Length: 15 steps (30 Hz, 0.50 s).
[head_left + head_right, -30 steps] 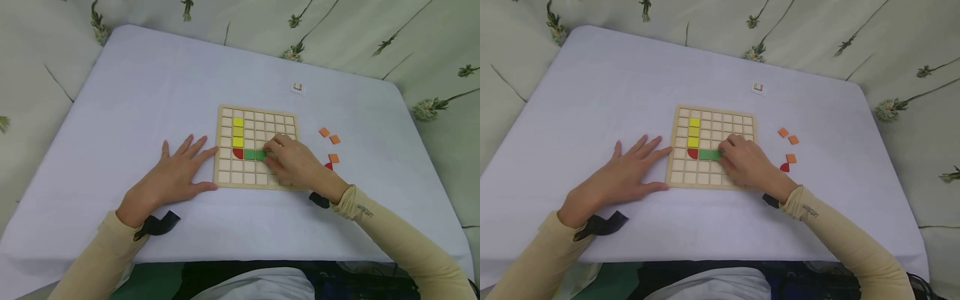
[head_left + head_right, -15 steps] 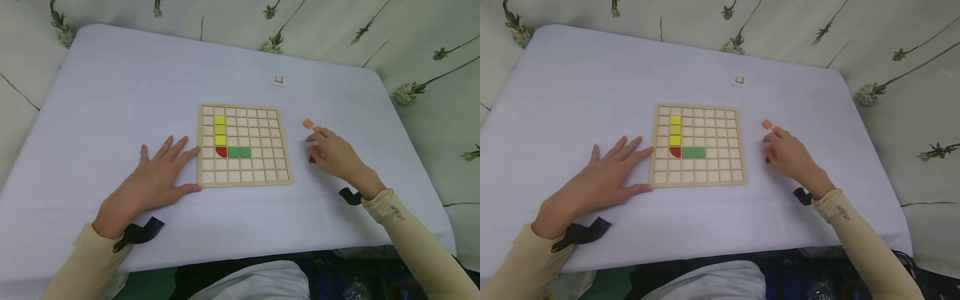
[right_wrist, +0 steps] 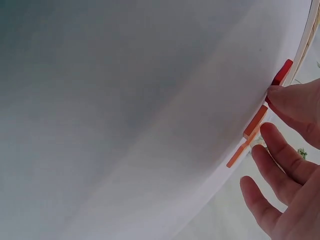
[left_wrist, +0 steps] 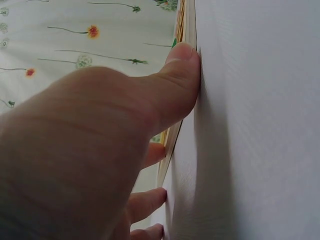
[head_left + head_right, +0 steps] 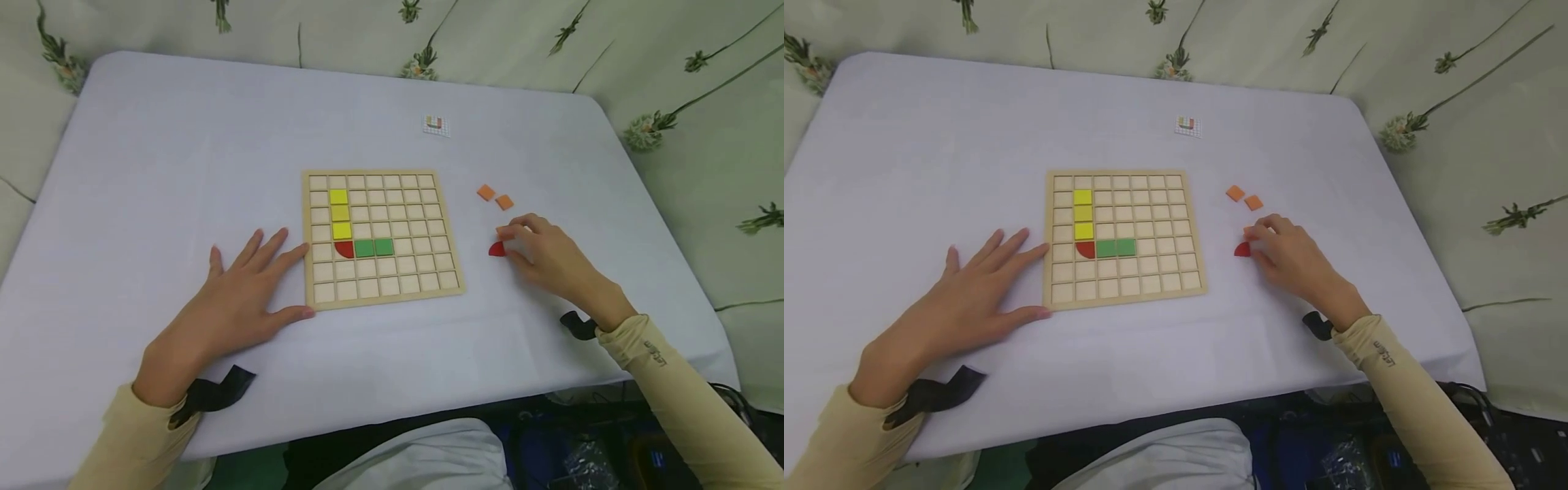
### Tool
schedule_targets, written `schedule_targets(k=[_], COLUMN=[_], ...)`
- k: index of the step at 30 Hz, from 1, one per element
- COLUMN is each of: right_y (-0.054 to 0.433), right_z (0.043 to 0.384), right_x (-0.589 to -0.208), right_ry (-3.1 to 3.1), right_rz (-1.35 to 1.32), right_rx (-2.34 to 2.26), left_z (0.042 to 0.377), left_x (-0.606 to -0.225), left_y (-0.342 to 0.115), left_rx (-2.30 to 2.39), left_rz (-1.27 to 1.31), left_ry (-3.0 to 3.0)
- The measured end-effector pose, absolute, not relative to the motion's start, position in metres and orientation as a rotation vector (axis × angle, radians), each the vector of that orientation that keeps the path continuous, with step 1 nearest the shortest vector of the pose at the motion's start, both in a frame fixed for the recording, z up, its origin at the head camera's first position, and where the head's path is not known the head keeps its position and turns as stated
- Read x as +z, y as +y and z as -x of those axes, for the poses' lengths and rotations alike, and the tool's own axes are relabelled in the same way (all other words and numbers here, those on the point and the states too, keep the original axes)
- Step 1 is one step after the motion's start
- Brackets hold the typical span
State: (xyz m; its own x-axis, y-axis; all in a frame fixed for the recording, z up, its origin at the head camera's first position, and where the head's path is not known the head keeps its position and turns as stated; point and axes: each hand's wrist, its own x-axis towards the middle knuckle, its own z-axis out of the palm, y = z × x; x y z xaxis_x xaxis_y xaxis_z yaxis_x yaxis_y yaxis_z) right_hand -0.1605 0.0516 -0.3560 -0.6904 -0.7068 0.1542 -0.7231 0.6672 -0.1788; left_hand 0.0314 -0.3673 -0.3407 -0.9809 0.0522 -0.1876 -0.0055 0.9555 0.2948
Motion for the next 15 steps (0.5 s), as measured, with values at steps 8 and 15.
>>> schedule_targets(k=[8,15], right_y=[0.051,0.048], right_z=[0.157,0.150], right_x=[-0.354,-0.350], right_ry=[-2.777,-2.805], right_rz=[-1.243,-1.329], right_rx=[0.295,0.313], left_z=[-0.032,-0.032], left_x=[-0.342,-0.341], left_y=[-0.368,-0.369], left_rx=[0.455,0.462], left_rz=[-0.041,-0.045], left_ry=[2.929,2.924])
